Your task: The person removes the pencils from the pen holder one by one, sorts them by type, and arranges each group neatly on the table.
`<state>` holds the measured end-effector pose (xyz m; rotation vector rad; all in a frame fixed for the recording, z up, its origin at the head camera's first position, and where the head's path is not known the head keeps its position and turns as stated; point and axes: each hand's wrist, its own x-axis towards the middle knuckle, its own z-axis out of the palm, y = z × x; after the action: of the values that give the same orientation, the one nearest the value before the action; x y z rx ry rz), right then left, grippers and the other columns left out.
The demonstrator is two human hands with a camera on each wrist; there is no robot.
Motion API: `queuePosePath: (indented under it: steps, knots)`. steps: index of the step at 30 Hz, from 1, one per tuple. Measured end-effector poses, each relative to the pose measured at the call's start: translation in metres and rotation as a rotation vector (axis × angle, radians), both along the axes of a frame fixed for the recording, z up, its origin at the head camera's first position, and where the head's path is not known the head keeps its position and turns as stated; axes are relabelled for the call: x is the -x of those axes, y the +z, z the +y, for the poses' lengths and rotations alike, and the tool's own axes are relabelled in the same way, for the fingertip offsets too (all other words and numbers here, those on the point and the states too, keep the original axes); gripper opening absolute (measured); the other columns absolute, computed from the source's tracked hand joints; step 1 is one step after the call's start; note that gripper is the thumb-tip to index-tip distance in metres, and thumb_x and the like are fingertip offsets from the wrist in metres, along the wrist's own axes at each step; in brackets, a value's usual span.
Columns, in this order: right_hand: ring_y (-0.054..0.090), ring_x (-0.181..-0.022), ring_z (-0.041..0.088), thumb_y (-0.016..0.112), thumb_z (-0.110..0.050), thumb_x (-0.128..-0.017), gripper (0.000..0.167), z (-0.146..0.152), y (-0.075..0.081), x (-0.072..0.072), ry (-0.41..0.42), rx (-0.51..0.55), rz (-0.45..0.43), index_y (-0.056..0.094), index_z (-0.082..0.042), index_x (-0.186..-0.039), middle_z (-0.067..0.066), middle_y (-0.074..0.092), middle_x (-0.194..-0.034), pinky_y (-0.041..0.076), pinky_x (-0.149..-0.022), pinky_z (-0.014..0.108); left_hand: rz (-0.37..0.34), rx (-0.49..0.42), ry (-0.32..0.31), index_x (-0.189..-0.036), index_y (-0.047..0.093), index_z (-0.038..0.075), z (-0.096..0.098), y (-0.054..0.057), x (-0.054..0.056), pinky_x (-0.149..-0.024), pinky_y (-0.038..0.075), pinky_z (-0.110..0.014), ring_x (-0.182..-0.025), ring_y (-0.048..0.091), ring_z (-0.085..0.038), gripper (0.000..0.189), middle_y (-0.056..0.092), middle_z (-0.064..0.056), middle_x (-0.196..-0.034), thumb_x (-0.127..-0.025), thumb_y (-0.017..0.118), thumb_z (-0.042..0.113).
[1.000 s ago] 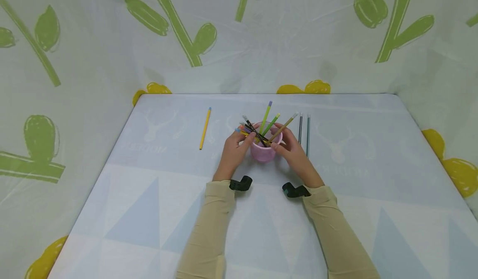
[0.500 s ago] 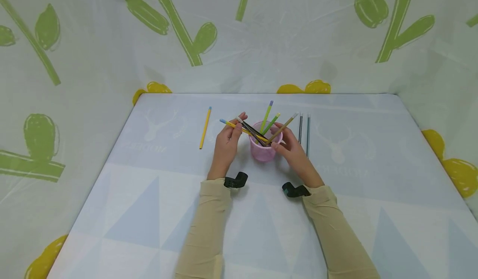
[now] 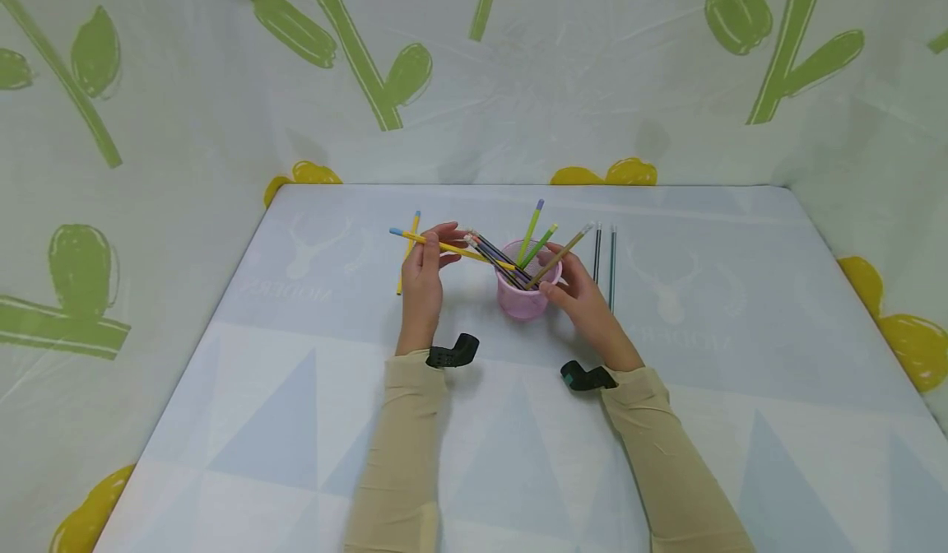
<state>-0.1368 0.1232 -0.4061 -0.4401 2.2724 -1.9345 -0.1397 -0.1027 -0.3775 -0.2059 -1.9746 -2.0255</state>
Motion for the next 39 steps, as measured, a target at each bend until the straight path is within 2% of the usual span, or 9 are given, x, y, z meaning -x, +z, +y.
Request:
queuePosePath:
  steps: [9, 14, 16, 21, 28, 30, 34, 36, 39]
  knots:
    - [0.023, -0.13, 0.029, 0.052, -0.015, -0.09, 0.053, 0.0, 0.0, 0.0, -0.002, -0.003, -0.005, 0.028, -0.016, -0.138, 0.014, 0.028, -0.141, 0.025, -0.101, 0.047, 0.027, -0.22, 0.085, -0.112, 0.053, 0.002, -0.014, -0.001, 0.001, -0.074, 0.049, -0.041, -0.087, 0.06, -0.032, 0.038, 0.06, -0.016, -0.098, -0.097, 0.033, 0.03]
    - [0.021, -0.131, 0.029, 0.052, -0.015, -0.09, 0.053, 0.0, -0.001, 0.0, -0.003, -0.004, -0.009, 0.028, -0.016, -0.138, 0.013, 0.027, -0.142, 0.025, -0.101, 0.047, 0.013, -0.249, 0.131, -0.109, 0.053, 0.0, -0.02, -0.004, 0.001, -0.068, 0.05, -0.038, -0.078, 0.061, -0.033, 0.038, 0.06, -0.02, -0.086, -0.096, 0.036, 0.031]
    - [0.021, -0.131, 0.028, 0.052, -0.015, -0.09, 0.054, 0.0, -0.001, 0.0, -0.003, -0.004, -0.011, 0.028, -0.016, -0.138, 0.013, 0.027, -0.142, 0.025, -0.101, 0.047, -0.002, -0.22, 0.152, -0.108, 0.055, 0.0, -0.022, -0.009, 0.005, -0.066, 0.05, -0.036, -0.075, 0.061, -0.031, 0.04, 0.058, -0.018, -0.081, -0.095, 0.038, 0.034]
    - [0.022, -0.131, 0.029, 0.052, -0.015, -0.09, 0.054, 0.0, -0.001, 0.0, -0.001, -0.006, -0.005, 0.028, -0.016, -0.138, 0.014, 0.029, -0.141, 0.025, -0.101, 0.047, -0.063, -0.085, 0.208, -0.091, 0.061, 0.008, -0.026, -0.026, 0.016, -0.063, 0.049, -0.03, -0.077, 0.058, -0.027, 0.037, 0.06, -0.007, -0.089, -0.09, 0.045, 0.042]
    - [0.023, -0.13, 0.031, 0.052, -0.012, -0.09, 0.054, 0.0, 0.0, 0.0, 0.011, 0.009, 0.011, 0.028, -0.015, -0.138, 0.017, 0.032, -0.138, 0.025, -0.101, 0.047, -0.137, 0.153, 0.279, -0.093, 0.064, 0.022, -0.025, -0.035, 0.02, -0.056, 0.041, -0.029, -0.072, 0.051, -0.028, 0.037, 0.055, 0.0, -0.076, -0.086, 0.046, 0.053]
    - [0.023, -0.13, 0.031, 0.052, -0.012, -0.09, 0.054, 0.0, 0.0, 0.0, 0.012, 0.01, 0.012, 0.028, -0.015, -0.138, 0.017, 0.032, -0.138, 0.025, -0.101, 0.047, -0.143, 0.181, 0.28, -0.088, 0.063, 0.019, -0.024, -0.037, 0.021, -0.055, 0.039, -0.027, -0.073, 0.051, -0.031, 0.038, 0.057, 0.004, -0.08, -0.086, 0.046, 0.053]
    - [0.023, -0.13, 0.03, 0.052, -0.012, -0.09, 0.054, 0.0, 0.0, 0.001, 0.009, 0.004, 0.012, 0.028, -0.015, -0.138, 0.017, 0.032, -0.138, 0.025, -0.101, 0.047, -0.164, 0.198, 0.272, -0.092, 0.064, 0.02, -0.023, -0.041, 0.021, -0.055, 0.039, -0.027, -0.072, 0.052, -0.031, 0.037, 0.056, 0.002, -0.081, -0.087, 0.046, 0.051]
    - [0.023, -0.13, 0.03, 0.052, -0.012, -0.09, 0.054, 0.0, 0.0, 0.001, 0.009, 0.001, 0.014, 0.028, -0.014, -0.138, 0.017, 0.032, -0.139, 0.025, -0.101, 0.047, -0.206, 0.222, 0.257, -0.102, 0.065, 0.022, -0.023, -0.045, 0.021, -0.057, 0.041, -0.028, -0.072, 0.052, -0.027, 0.039, 0.055, -0.001, -0.078, -0.087, 0.045, 0.052]
    - [0.022, -0.13, 0.03, 0.052, -0.011, -0.09, 0.054, 0.001, 0.0, 0.0, 0.009, 0.003, 0.013, 0.028, -0.013, -0.138, 0.017, 0.031, -0.139, 0.025, -0.101, 0.048, -0.308, 0.281, 0.194, -0.111, 0.062, 0.023, -0.023, -0.053, 0.021, -0.062, 0.044, -0.028, -0.074, 0.053, -0.023, 0.043, 0.056, -0.004, -0.079, -0.087, 0.043, 0.053]
